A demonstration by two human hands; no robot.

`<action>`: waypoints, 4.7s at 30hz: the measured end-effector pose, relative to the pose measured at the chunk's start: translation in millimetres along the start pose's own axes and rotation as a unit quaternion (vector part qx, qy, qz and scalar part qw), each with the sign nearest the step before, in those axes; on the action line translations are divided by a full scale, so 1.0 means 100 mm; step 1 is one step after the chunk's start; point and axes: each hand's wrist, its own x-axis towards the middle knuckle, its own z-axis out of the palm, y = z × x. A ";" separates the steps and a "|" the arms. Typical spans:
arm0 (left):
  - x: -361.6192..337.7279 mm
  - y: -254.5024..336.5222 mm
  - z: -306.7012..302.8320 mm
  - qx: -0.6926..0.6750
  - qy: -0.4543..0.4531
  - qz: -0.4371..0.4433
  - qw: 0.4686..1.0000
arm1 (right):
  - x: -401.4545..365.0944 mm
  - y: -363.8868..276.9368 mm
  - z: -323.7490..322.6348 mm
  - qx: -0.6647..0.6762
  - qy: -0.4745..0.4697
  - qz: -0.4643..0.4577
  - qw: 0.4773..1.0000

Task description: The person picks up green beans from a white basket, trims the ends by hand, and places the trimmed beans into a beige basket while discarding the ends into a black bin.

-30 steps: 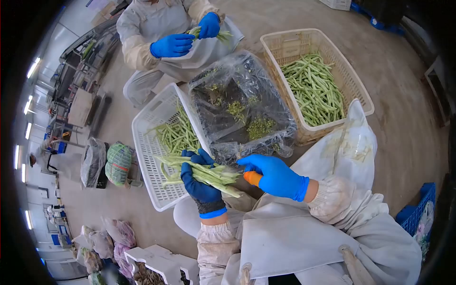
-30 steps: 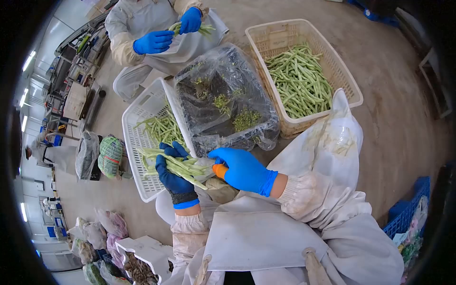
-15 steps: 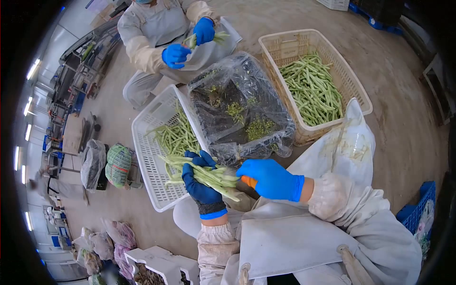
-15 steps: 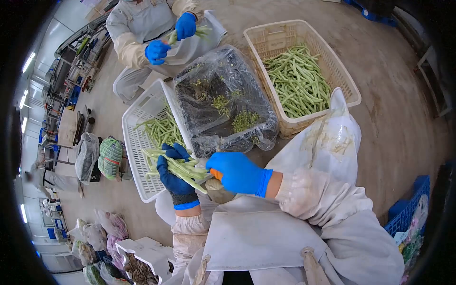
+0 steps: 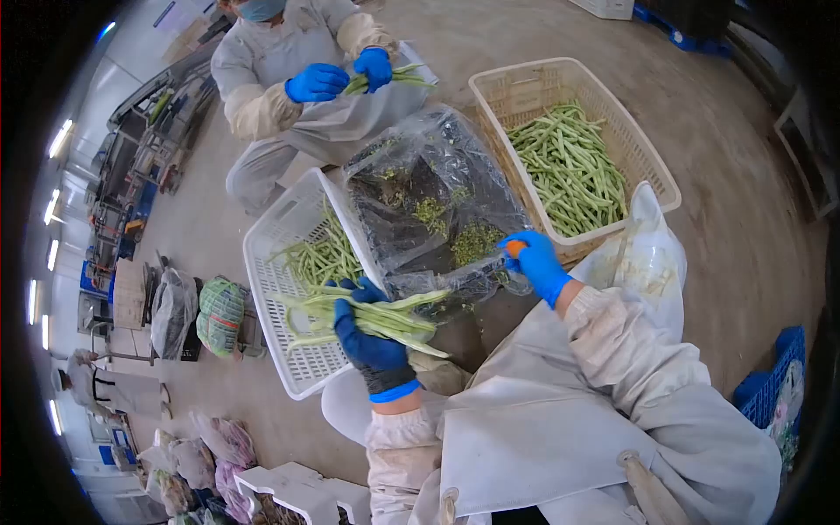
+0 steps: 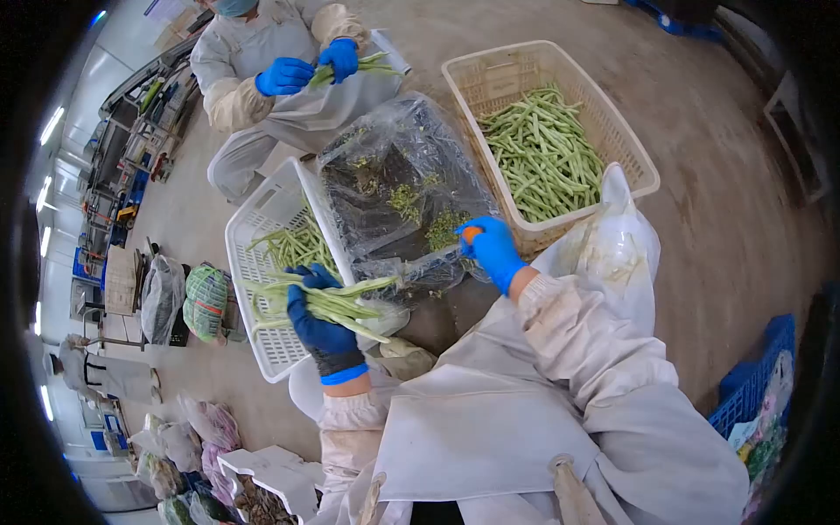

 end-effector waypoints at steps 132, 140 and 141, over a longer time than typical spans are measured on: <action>0.79 -3.13 0.81 0.194 -0.196 -0.533 0.800 | 0.50 -1.23 -2.33 -0.128 -0.132 -0.111 0.977; 0.87 -3.36 0.62 0.173 -0.132 -0.553 0.804 | 0.73 -1.03 -2.62 0.112 -0.146 0.036 0.982; 0.86 -3.37 0.63 0.171 -0.129 -0.550 0.807 | 0.75 -1.02 -2.66 0.137 -0.151 0.048 0.978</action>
